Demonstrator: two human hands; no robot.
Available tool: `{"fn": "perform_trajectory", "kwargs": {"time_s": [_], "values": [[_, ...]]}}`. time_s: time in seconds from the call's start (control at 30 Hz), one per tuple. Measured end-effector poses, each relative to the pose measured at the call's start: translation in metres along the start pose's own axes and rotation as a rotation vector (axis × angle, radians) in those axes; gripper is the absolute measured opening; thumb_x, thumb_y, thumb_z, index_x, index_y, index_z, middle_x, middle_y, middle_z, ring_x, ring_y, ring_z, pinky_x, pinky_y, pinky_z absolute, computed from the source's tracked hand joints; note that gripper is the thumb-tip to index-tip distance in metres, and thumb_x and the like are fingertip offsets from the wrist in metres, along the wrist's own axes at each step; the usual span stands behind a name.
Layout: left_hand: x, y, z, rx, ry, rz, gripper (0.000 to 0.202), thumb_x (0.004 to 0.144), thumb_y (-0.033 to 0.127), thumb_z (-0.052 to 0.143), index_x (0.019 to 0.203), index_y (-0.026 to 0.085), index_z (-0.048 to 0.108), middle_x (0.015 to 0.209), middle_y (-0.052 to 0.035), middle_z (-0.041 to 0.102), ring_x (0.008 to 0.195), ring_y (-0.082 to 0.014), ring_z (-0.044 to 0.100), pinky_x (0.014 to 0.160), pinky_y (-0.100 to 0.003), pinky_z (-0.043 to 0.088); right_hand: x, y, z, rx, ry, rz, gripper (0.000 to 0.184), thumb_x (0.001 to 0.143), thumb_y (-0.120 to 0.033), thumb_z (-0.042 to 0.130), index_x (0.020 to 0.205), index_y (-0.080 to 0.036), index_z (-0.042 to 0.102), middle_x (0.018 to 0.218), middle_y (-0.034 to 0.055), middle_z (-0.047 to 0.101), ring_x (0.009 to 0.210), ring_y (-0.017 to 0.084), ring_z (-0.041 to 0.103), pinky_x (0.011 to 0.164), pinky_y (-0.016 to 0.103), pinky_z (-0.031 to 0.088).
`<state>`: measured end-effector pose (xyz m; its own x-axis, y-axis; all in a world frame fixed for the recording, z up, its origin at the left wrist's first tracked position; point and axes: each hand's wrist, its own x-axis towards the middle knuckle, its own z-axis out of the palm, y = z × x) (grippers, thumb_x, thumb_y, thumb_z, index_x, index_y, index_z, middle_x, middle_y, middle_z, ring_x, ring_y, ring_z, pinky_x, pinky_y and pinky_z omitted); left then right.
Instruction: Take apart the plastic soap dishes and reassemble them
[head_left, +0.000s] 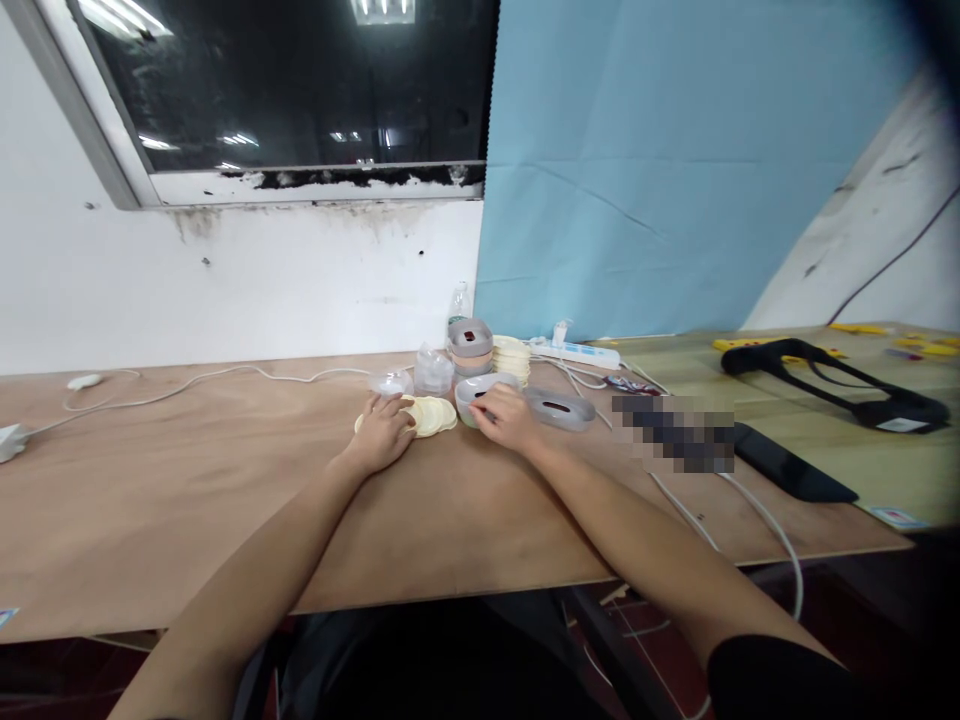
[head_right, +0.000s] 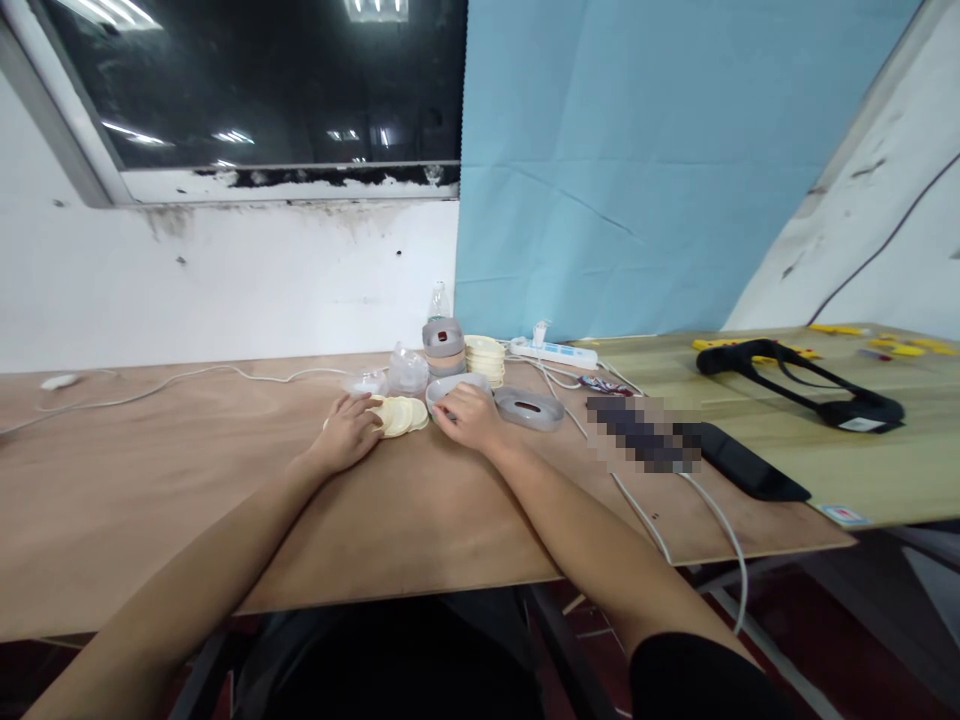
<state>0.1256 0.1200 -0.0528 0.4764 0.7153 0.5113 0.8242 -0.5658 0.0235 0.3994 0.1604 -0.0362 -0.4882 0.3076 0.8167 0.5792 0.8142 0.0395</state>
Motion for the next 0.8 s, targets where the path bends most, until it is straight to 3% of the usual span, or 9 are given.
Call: {"fn": "perform_trajectory", "kwargs": {"time_s": [0.2,0.3,0.43,0.5,0.57,0.7,0.8], "values": [[0.000,-0.001,-0.012,-0.051,0.240,-0.021,0.013,0.090,0.030,0.051,0.086,0.021,0.059,0.120,-0.0072,0.062,0.128,-0.0269,0.044,0.104,-0.049,0.030,-0.001,-0.002,0.000,0.071,0.041,-0.025,0.018,0.089,-0.027,0.052,0.077,-0.021,0.065,0.068,0.0032,0.066,0.065,0.017,0.056,0.068,0.033,0.045],[0.001,0.003,-0.015,-0.095,0.437,-0.004,0.009,0.090,0.028,0.051,0.089,0.020,0.055,0.119,-0.0092,0.061,0.128,-0.0266,0.044,0.102,-0.047,0.033,-0.001,-0.007,-0.003,0.149,0.060,0.018,0.020,0.086,-0.039,0.058,0.094,-0.022,0.065,0.076,0.0046,0.067,0.074,0.020,0.060,0.073,0.036,0.048],[-0.001,0.018,-0.011,-0.189,0.655,0.080,0.007,0.091,0.027,0.050,0.093,0.020,0.049,0.116,-0.0107,0.058,0.117,-0.0246,0.050,0.099,-0.047,0.038,0.002,-0.025,0.002,0.283,0.027,0.010,0.086,0.065,-0.066,0.071,0.133,-0.021,0.044,0.118,0.0133,0.061,0.108,0.031,0.057,0.094,0.049,0.045],[-0.004,0.031,-0.004,-0.266,0.676,0.129,0.010,0.093,0.031,0.046,0.096,0.022,0.046,0.118,-0.0111,0.055,0.112,-0.0231,0.053,0.095,-0.045,0.043,0.003,-0.036,0.009,0.316,-0.024,0.015,0.115,0.054,-0.072,0.074,0.145,-0.021,0.026,0.138,0.0171,0.046,0.125,0.036,0.045,0.103,0.054,0.039],[-0.006,0.044,0.002,-0.349,0.644,0.169,0.015,0.094,0.037,0.041,0.098,0.024,0.045,0.120,-0.0114,0.052,0.110,-0.0227,0.053,0.090,-0.044,0.047,0.002,-0.047,0.016,0.352,-0.069,0.037,0.126,0.051,-0.071,0.075,0.149,-0.022,0.013,0.145,0.0177,0.036,0.131,0.037,0.038,0.106,0.056,0.036],[-0.007,0.059,0.003,-0.439,0.626,0.225,0.022,0.095,0.043,0.036,0.096,0.024,0.048,0.122,-0.0123,0.049,0.114,-0.0248,0.051,0.093,-0.048,0.046,0.001,-0.056,0.022,0.433,-0.074,0.075,0.115,0.064,-0.055,0.075,0.150,-0.023,0.005,0.142,0.0166,0.039,0.126,0.033,0.044,0.103,0.050,0.041],[-0.005,0.052,-0.002,-0.513,0.558,0.262,0.039,0.093,0.056,0.036,0.100,0.020,0.051,0.118,-0.0150,0.053,0.112,-0.0273,0.052,0.093,-0.048,0.044,0.003,-0.052,0.012,0.409,-0.079,0.023,0.115,0.064,-0.052,0.074,0.151,-0.020,0.006,0.143,0.0182,0.036,0.129,0.034,0.040,0.106,0.050,0.037]]}}
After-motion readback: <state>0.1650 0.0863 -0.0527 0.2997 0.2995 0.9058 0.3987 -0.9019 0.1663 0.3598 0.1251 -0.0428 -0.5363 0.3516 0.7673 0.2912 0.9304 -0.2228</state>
